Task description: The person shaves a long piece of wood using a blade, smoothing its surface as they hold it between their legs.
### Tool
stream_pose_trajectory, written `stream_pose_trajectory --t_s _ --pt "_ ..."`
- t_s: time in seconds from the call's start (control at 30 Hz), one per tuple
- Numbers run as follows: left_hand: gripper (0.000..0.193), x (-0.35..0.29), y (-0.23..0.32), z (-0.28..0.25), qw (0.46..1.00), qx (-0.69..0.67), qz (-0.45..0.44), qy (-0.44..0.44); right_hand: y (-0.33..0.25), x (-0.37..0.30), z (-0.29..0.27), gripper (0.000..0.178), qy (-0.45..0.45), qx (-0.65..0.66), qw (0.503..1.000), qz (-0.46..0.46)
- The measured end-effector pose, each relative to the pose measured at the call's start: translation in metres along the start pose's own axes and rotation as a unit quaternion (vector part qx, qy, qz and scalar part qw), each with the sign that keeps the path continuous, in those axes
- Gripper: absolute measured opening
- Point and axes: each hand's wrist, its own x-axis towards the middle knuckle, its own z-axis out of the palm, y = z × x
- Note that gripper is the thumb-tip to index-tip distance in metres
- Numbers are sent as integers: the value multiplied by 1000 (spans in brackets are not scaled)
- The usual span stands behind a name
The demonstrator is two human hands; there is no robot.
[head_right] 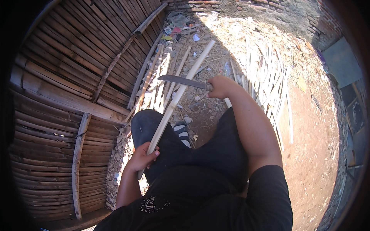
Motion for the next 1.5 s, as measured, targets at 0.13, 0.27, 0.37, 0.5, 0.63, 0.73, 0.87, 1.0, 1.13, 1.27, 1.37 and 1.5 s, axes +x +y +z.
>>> stream_pose_trajectory --t_s 0.13,0.27,0.37,0.5,0.63,0.73,0.87,1.0,1.13,1.27,1.37,1.5 --pt "33 0 2 0 1000 6 0 0 1 2 1 64 -7 -8 1000 3" --pt "33 0 2 0 1000 9 1 0 -1 2 1 65 -9 -4 1000 6" --pt "33 0 2 0 1000 2 2 -4 -4 1 -2 66 -15 -9 1000 8" --pt "28 1 1 1 1000 14 4 -2 -2 2 1 68 -9 -6 1000 7" --pt "28 1 2 1 1000 16 3 1 -2 2 1 69 -14 -10 1000 9" --pt "28 1 2 1 1000 17 5 1 -1 3 2 69 -16 -9 1000 8" --pt "28 1 2 1 1000 14 4 -1 -3 3 1 68 -19 -11 1000 5" --pt "29 1 2 1 1000 12 1 0 -3 2 0 68 -19 -9 1000 3" --pt "29 2 0 0 1000 9 2 -2 -5 0 0 68 -16 -3 1000 13" --pt "29 3 -1 0 1000 9 4 -2 -2 1 0 69 -19 -5 1000 16" --pt "29 2 0 0 1000 8 4 -4 -5 -2 -6 68 -21 -16 999 20" --pt "29 1 1 0 1000 12 4 -3 -7 -2 -8 68 -54 -24 998 16"
